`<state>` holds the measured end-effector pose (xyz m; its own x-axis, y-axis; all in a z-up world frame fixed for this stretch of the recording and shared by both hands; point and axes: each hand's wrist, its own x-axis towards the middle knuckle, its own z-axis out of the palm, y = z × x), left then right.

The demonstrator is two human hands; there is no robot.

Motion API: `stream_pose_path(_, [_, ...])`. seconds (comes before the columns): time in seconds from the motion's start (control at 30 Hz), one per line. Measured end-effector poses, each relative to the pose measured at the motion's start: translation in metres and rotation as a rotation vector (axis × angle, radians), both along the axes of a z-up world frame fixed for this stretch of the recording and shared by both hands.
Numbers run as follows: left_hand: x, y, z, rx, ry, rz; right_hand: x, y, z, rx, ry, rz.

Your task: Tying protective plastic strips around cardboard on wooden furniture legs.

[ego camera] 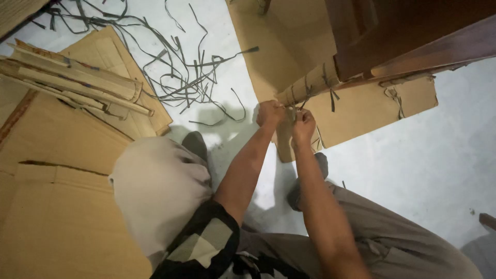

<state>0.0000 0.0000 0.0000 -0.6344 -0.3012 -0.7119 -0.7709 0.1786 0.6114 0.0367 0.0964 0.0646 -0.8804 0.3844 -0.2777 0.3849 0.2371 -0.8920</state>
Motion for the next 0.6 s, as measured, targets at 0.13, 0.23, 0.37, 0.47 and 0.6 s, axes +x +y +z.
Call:
stream_pose_path(0.13, [0.002,0.001,-0.004,0.026,0.048,0.010,0.007,-0.008,0.002,-0.118,0.088,-0.071])
stream_pose_path(0.23, [0.005,0.003,-0.012,0.036,0.046,0.025,0.006,-0.007,0.000,-0.215,0.144,-0.166])
stream_pose_path(0.37, [0.013,0.003,-0.036,0.083,0.095,-0.039,0.007,-0.018,0.035,-0.348,0.078,-0.289])
stream_pose_path(0.47, [0.020,0.001,-0.048,0.117,0.143,-0.086,0.002,-0.011,0.038,-0.452,0.043,-0.316])
stream_pose_path(0.6, [0.032,-0.001,-0.055,0.081,0.167,-0.154,0.002,0.001,0.035,-0.729,0.065,-0.377])
